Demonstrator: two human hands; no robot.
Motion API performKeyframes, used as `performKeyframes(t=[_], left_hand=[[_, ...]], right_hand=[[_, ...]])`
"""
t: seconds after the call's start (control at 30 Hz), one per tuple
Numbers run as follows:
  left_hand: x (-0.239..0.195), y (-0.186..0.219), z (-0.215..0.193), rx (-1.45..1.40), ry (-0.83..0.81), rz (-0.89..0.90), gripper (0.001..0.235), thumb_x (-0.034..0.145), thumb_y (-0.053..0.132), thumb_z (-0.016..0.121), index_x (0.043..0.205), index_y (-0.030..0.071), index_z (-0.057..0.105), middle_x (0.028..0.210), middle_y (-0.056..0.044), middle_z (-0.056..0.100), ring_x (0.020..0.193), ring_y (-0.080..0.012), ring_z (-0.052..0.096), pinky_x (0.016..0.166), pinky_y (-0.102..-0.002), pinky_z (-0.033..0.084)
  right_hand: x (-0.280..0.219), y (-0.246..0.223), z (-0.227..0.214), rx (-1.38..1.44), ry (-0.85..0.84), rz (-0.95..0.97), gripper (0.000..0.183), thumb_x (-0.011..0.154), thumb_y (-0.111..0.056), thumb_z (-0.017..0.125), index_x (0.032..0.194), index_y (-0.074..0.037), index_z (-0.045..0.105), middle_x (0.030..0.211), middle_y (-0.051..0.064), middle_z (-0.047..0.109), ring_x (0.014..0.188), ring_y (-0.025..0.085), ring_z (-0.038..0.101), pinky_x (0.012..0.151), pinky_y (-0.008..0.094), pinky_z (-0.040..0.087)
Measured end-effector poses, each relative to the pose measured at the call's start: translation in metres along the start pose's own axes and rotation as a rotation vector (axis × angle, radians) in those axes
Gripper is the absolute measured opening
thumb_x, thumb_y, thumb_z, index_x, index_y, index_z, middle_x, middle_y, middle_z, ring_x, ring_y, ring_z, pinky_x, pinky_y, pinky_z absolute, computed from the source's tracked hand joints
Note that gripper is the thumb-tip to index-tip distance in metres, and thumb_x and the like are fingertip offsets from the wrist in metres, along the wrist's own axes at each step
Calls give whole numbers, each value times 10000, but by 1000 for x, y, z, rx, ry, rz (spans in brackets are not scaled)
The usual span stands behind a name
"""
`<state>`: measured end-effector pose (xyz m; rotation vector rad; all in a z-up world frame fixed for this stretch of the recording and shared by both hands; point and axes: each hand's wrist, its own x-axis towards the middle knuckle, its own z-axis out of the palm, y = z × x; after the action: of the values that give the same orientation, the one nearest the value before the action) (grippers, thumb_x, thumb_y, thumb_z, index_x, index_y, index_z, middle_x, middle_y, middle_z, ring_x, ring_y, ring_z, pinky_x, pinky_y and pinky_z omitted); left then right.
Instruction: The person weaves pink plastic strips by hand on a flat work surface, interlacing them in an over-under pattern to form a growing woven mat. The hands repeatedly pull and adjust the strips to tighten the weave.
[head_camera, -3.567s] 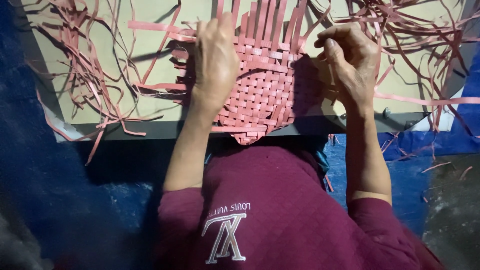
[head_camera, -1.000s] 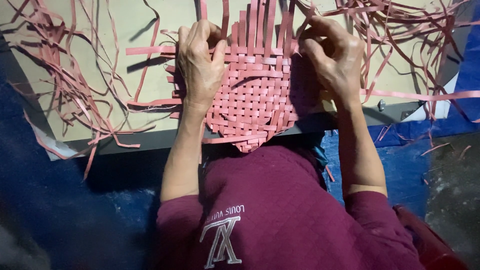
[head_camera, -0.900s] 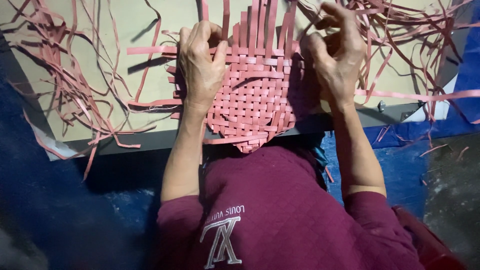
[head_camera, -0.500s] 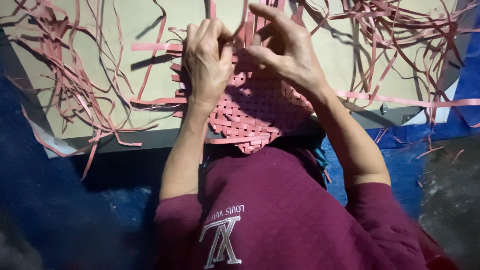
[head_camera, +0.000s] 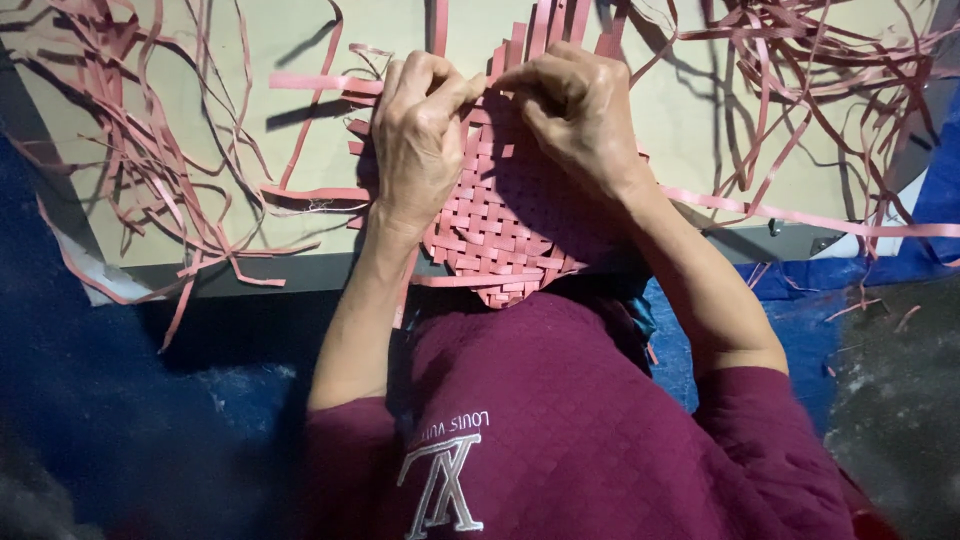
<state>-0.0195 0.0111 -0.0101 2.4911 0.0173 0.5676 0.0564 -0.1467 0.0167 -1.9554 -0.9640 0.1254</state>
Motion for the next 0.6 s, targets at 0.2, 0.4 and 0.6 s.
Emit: performKeyframes(t=[0.2,0.4,0.6], left_hand=[[-1,6,-2,37,-63,18,174,798,-56,621,937,45,651,865,-56,482,806,-192,427,635,-258,454],[-3,2,3,-81,3,-19,133,833,-25,592,941,20,654,852,-74,467,812,-207,441,648,-262,446],[-3,1,10,-135,63,-90,281,797,-97,517,1015,78,546,949,-60,512,875,-177,507,798,-271,457]], right_hand=[[-5,9,9,-121,25,-70,196,769,155,613,862,1,691,676,71,587,520,107,515,440,204,484],[-10,5,12,-212,37,-105,114,789,141,594,836,44,631,695,79,541,561,144,490,472,246,477],[-11,5,13,-210,45,-98,152,776,140,579,849,21,642,705,71,544,575,135,491,499,239,499]])
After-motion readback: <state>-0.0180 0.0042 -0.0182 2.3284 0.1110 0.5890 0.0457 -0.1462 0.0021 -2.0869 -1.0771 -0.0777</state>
